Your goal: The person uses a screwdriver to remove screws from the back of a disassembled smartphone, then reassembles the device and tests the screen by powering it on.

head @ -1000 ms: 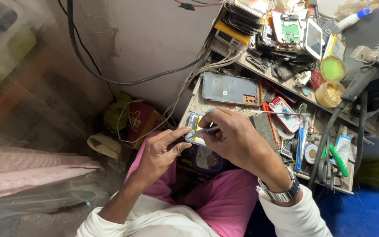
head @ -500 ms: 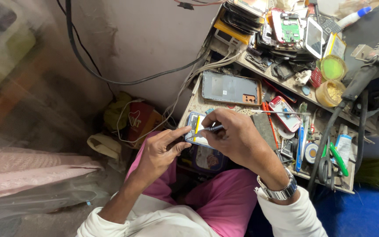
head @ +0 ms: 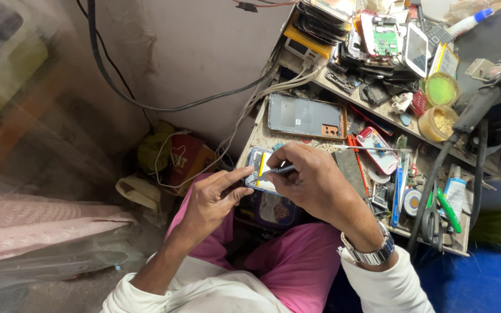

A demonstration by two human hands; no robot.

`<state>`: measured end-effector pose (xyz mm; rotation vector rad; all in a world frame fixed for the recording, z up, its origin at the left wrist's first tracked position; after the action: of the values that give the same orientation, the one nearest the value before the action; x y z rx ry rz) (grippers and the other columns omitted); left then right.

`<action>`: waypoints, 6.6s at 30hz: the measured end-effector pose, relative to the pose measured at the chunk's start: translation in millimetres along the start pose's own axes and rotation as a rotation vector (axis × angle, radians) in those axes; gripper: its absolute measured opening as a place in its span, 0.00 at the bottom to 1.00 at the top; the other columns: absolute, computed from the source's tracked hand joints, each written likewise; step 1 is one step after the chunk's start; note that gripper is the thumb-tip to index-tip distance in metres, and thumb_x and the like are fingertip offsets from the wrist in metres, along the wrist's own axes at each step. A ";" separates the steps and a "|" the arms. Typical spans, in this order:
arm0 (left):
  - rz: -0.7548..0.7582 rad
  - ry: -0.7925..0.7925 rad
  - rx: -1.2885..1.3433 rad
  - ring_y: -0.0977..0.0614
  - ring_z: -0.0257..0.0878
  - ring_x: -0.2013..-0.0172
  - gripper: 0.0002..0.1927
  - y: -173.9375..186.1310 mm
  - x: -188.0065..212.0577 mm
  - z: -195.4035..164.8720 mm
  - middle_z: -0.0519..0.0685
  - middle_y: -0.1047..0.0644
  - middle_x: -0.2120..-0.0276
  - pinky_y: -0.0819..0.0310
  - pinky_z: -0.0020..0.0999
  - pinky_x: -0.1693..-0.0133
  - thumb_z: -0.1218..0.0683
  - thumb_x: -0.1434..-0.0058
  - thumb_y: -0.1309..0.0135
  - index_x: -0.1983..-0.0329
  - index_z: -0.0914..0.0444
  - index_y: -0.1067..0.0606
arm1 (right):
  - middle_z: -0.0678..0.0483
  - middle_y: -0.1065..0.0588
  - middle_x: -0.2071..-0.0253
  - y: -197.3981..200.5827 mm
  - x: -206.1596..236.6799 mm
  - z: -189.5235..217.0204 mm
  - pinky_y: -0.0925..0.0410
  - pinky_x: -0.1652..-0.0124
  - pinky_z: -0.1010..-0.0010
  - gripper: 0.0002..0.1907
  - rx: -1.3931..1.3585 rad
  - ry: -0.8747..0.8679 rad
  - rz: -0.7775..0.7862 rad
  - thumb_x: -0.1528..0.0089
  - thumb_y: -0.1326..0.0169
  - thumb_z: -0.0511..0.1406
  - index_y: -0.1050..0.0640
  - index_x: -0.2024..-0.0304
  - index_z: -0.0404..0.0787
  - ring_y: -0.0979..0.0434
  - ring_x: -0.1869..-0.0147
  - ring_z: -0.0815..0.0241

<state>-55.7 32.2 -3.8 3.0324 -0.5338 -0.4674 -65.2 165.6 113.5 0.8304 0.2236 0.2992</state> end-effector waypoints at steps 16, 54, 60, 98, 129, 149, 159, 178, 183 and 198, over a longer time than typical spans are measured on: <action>-0.007 -0.032 -0.038 0.26 0.31 0.74 0.24 1.7 -1.8 -4.8 0.46 0.24 0.72 0.29 0.28 0.71 0.60 0.38 0.37 0.38 0.57 0.23 | 0.49 0.23 0.67 -3.8 -2.5 19.5 0.27 0.67 0.64 0.12 0.152 0.176 0.052 0.44 0.37 0.30 0.24 0.59 0.35 0.19 0.66 0.51; -0.055 -0.097 -0.144 0.25 0.31 0.77 0.25 1.5 -1.2 6.8 0.47 0.24 0.73 0.28 0.28 0.74 0.61 0.42 0.34 0.41 0.56 0.23 | 0.43 0.23 0.65 -3.6 -19.9 73.4 0.30 0.68 0.56 0.20 0.383 0.376 0.064 0.44 0.44 0.34 0.32 0.52 0.33 0.20 0.61 0.41; -0.047 -0.048 -0.123 0.24 0.31 0.77 0.23 1.7 -1.4 10.0 0.47 0.24 0.73 0.27 0.29 0.73 0.61 0.41 0.36 0.41 0.56 0.22 | 0.42 0.24 0.65 3.0 -16.5 88.1 0.30 0.69 0.58 0.19 0.343 0.448 -0.033 0.43 0.47 0.32 0.32 0.50 0.33 0.21 0.63 0.43; -0.028 -0.087 -0.153 0.28 0.33 0.75 0.25 7.2 -1.3 -5.5 0.47 0.24 0.72 0.30 0.30 0.71 0.58 0.41 0.35 0.40 0.58 0.23 | 0.47 0.19 0.64 28.0 -15.2 7.4 0.26 0.62 0.63 0.11 0.255 0.026 -0.038 0.40 0.37 0.37 0.19 0.59 0.36 0.16 0.60 0.50; 0.366 -0.568 -0.831 0.29 0.56 0.41 0.54 -49.3 -47.8 -79.9 0.60 0.27 0.44 0.41 0.52 0.39 0.38 0.58 0.31 0.32 0.66 0.37 | 0.49 0.22 0.55 10.8 148.4 -47.6 0.30 0.52 0.60 0.07 0.590 -0.277 -0.922 0.37 0.36 0.32 0.19 0.59 0.36 0.22 0.51 0.50; 0.465 -0.456 -0.751 0.30 0.55 0.43 0.71 -56.5 -58.6 -49.0 0.58 0.34 0.41 0.38 0.56 0.45 0.50 0.68 0.24 0.24 0.60 0.55 | 0.46 0.18 0.60 -136.2 120.1 -128.2 0.30 0.74 0.77 0.20 -1.413 -0.578 -0.591 0.32 0.52 0.42 0.22 0.53 0.28 0.17 0.64 0.62; 0.201 -0.494 -0.838 0.32 0.54 0.45 0.70 -41.0 -20.3 -69.0 0.57 0.37 0.44 0.37 0.56 0.46 0.45 0.66 0.23 0.24 0.57 0.53 | 0.46 0.19 0.64 -121.7 122.7 -136.0 0.26 0.65 0.75 0.15 -1.198 -0.381 -0.760 0.28 0.48 0.38 0.23 0.57 0.28 0.18 0.66 0.61; 0.409 0.402 0.124 0.20 0.26 0.75 0.13 -29.7 -5.0 6.7 0.44 0.17 0.74 0.22 0.24 0.73 0.53 0.37 0.41 0.57 0.67 0.15 | 0.56 0.22 0.63 -130.4 168.5 -113.0 0.32 0.61 0.79 0.16 -1.064 -0.443 -0.427 0.31 0.48 0.39 0.21 0.53 0.29 0.27 0.61 0.72; 0.583 0.476 0.020 0.17 0.28 0.76 0.13 -30.5 -11.4 2.8 0.45 0.16 0.76 0.20 0.24 0.72 0.53 0.38 0.41 0.61 0.67 0.15 | 0.57 0.21 0.65 -124.8 169.7 -106.8 0.31 0.64 0.79 0.16 -0.951 -0.449 -0.340 0.33 0.49 0.40 0.21 0.54 0.32 0.26 0.64 0.72; 0.638 0.467 -0.082 0.14 0.32 0.74 0.14 -40.7 -11.9 -3.4 0.49 0.16 0.74 0.16 0.26 0.68 0.62 0.45 0.51 0.60 0.70 0.19 | 0.57 0.20 0.65 -124.4 173.3 -113.7 0.30 0.63 0.79 0.16 -0.957 -0.484 -0.328 0.33 0.49 0.39 0.21 0.54 0.32 0.25 0.63 0.72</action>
<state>-52.0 74.4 -0.3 2.5412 -1.3068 0.2323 83.1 224.8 -68.0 -0.1034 -0.2369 -0.1211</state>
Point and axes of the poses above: each hand's wrist, its own x-axis away from the middle knuckle, its own y-axis out of the back of the hand, z = x × y, the point moved 10 cm from there along -x, towards the middle knuckle
